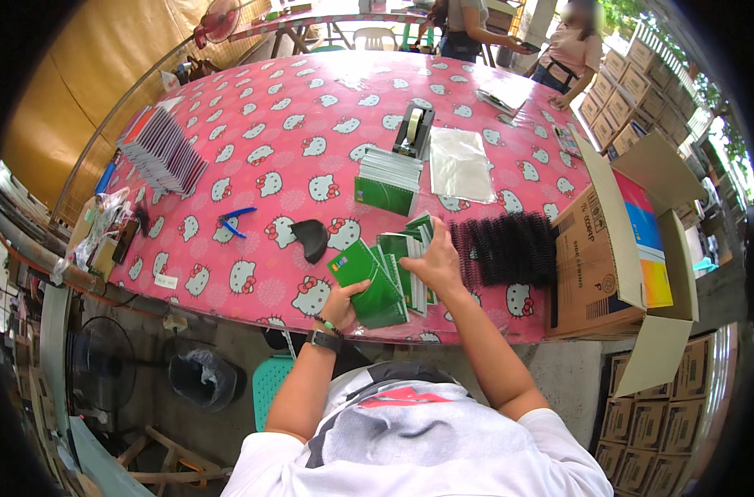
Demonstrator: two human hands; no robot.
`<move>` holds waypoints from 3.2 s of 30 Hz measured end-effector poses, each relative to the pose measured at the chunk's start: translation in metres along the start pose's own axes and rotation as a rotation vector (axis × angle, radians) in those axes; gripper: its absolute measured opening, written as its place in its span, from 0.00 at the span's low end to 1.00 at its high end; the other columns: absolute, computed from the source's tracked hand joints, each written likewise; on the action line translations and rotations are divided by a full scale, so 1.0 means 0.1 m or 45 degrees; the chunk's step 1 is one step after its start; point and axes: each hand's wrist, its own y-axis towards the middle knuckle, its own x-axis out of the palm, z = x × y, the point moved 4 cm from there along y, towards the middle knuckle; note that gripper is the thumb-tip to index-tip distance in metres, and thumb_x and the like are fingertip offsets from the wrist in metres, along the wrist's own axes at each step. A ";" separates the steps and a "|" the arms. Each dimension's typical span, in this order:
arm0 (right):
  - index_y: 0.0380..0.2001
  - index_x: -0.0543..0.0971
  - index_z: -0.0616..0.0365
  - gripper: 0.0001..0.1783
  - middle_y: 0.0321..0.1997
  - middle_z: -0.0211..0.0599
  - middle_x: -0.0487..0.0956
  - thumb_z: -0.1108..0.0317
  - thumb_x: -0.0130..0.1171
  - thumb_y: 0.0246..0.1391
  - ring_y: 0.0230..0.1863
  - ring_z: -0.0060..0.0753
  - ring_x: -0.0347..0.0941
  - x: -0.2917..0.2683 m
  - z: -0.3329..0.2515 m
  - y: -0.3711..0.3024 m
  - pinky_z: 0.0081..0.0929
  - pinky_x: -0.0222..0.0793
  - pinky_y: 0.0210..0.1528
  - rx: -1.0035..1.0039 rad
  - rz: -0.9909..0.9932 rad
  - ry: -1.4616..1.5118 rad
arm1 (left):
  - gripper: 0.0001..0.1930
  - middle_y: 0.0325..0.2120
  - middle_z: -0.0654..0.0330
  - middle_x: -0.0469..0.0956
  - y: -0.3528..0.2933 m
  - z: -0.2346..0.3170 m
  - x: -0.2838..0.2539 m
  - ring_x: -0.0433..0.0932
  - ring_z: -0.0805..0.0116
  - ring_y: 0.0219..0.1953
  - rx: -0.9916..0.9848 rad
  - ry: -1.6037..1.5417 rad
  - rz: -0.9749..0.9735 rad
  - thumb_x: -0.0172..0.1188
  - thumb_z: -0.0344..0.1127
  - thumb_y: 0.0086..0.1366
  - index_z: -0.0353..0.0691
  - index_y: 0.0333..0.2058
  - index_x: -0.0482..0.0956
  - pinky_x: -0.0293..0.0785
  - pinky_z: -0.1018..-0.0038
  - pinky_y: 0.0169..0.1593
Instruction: The person assembles spiral-bound notebooks by inserting black spiral coils into green notebook covers. They retrieve notebooks from a cardboard box, align the coils, and secure them into the covers one at a time, stacking the finished units on the table.
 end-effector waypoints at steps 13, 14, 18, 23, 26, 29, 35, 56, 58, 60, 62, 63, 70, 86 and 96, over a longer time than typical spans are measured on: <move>0.57 0.56 0.63 0.43 0.47 0.43 0.72 0.73 0.68 0.39 0.44 0.32 0.73 -0.79 0.99 -0.24 0.28 0.71 0.48 0.116 0.316 1.103 | 0.18 0.35 0.58 0.77 1.74 0.26 0.37 0.74 0.59 0.42 0.487 -0.523 0.294 0.57 0.18 0.44 0.34 0.38 0.74 0.70 0.66 0.50; 0.57 0.56 0.63 0.42 0.47 0.43 0.72 0.73 0.68 0.39 0.44 0.33 0.73 -0.76 1.02 -0.29 0.28 0.72 0.47 0.103 0.302 1.150 | 0.19 0.34 0.58 0.77 1.85 0.22 0.32 0.74 0.59 0.42 0.597 -0.269 0.480 0.58 0.16 0.41 0.33 0.37 0.74 0.69 0.67 0.50; 0.55 0.59 0.61 0.37 0.45 0.40 0.72 0.73 0.65 0.42 0.43 0.31 0.73 -0.67 0.92 -0.44 0.28 0.73 0.45 0.155 0.237 1.440 | 0.43 0.51 0.46 0.67 1.87 0.14 0.17 0.65 0.50 0.56 0.787 0.666 1.165 0.71 0.23 0.39 0.32 0.56 0.59 0.65 0.67 0.56; 0.49 0.64 0.57 0.28 0.43 0.35 0.72 0.74 0.63 0.45 0.42 0.28 0.73 -0.57 1.02 -0.49 0.28 0.72 0.45 0.221 0.217 1.687 | 0.57 0.61 0.43 0.55 1.37 0.19 0.59 0.53 0.53 0.65 0.638 1.547 1.383 0.75 0.40 0.43 0.32 0.64 0.45 0.55 0.63 0.64; 0.51 0.62 0.57 0.30 0.43 0.36 0.72 0.76 0.63 0.44 0.43 0.28 0.72 -0.51 0.98 -0.40 0.28 0.72 0.46 0.191 0.311 1.734 | 0.46 0.62 0.45 0.53 1.01 0.09 0.65 0.49 0.51 0.66 0.708 0.870 0.514 0.66 0.45 0.56 0.33 0.63 0.47 0.56 0.59 0.63; 0.54 0.60 0.57 0.33 0.45 0.37 0.71 0.77 0.64 0.45 0.45 0.29 0.71 -0.34 0.86 -0.28 0.28 0.71 0.47 0.201 0.348 1.787 | 0.37 0.61 0.53 0.58 0.38 -0.28 0.76 0.57 0.59 0.63 0.071 -0.248 -0.046 0.60 0.41 0.62 0.34 0.62 0.51 0.60 0.61 0.62; 0.60 0.53 0.57 0.42 0.50 0.37 0.69 0.78 0.66 0.44 0.51 0.28 0.67 0.01 0.37 -0.22 0.26 0.67 0.53 0.062 0.315 1.783 | 0.22 0.48 0.58 0.74 0.25 -0.28 0.84 0.76 0.62 0.47 0.097 0.013 -0.058 0.57 0.29 0.61 0.38 0.54 0.67 0.74 0.64 0.50; 0.68 0.43 0.55 0.61 0.66 0.50 0.57 0.69 0.65 0.29 0.68 0.50 0.52 0.79 0.49 -0.24 0.37 0.45 0.67 -0.462 -0.250 0.461 | 0.66 0.56 0.57 0.63 0.34 0.49 -0.26 0.65 0.62 0.58 0.422 1.064 -0.359 0.68 0.17 0.35 0.49 0.67 0.30 0.62 0.65 0.60; 0.68 0.42 0.56 0.61 0.66 0.52 0.56 0.72 0.63 0.29 0.68 0.51 0.50 0.85 0.53 -0.27 0.37 0.45 0.68 -0.438 -0.215 0.646 | 0.66 0.56 0.57 0.63 0.39 0.39 -0.21 0.64 0.62 0.58 0.415 0.888 -0.361 0.69 0.17 0.36 0.48 0.67 0.31 0.62 0.66 0.60; 0.68 0.40 0.59 0.61 0.67 0.54 0.52 0.77 0.61 0.29 0.70 0.53 0.45 0.81 0.49 -0.25 0.37 0.43 0.69 -0.358 -0.300 0.769 | 0.63 0.55 0.56 0.64 0.40 0.37 -0.17 0.64 0.62 0.58 0.480 0.973 -0.258 0.71 0.18 0.38 0.45 0.67 0.34 0.62 0.66 0.60; 0.64 0.51 0.63 0.57 0.59 0.53 0.66 0.73 0.70 0.29 0.62 0.47 0.62 0.76 0.56 -0.18 0.35 0.57 0.62 -0.385 -0.136 0.469 | 0.56 0.54 0.54 0.68 0.39 0.50 -0.08 0.66 0.64 0.57 0.529 1.238 -0.119 0.72 0.21 0.42 0.40 0.66 0.44 0.63 0.68 0.59; 0.63 0.55 0.64 0.55 0.54 0.52 0.72 0.70 0.73 0.29 0.58 0.45 0.68 0.70 0.54 -0.09 0.34 0.62 0.59 -0.300 -0.171 0.478 | 0.53 0.53 0.53 0.70 0.38 0.60 -0.02 0.68 0.64 0.56 0.450 1.212 -0.126 0.72 0.21 0.43 0.38 0.65 0.48 0.64 0.69 0.59; 0.57 0.62 0.62 0.48 0.49 0.49 0.76 0.61 0.75 0.33 0.54 0.47 0.71 0.50 0.29 0.48 0.37 0.65 0.54 -0.159 -0.097 0.525 | 0.54 0.57 0.52 0.65 1.06 1.10 0.10 0.68 0.65 0.55 0.314 1.067 -0.254 0.70 0.20 0.44 0.37 0.66 0.45 0.67 0.71 0.56; 0.55 0.71 0.60 0.31 0.52 0.45 0.74 0.64 0.67 0.47 0.52 0.39 0.72 -1.13 0.16 -0.91 0.33 0.68 0.52 -0.556 -0.694 0.399 | 0.70 0.63 0.43 0.51 0.86 0.67 0.00 0.54 0.53 0.65 0.849 1.638 0.156 0.76 0.28 0.30 0.38 0.67 0.32 0.51 0.64 0.66; 0.48 0.71 0.61 0.25 0.49 0.47 0.75 0.59 0.65 0.51 0.49 0.44 0.73 -3.71 0.84 -2.31 0.46 0.69 0.51 -0.839 0.172 1.142 | 0.57 0.66 0.48 0.47 0.78 1.41 0.20 0.47 0.56 0.68 0.844 1.290 0.079 0.72 0.35 0.43 0.37 0.67 0.42 0.45 0.62 0.67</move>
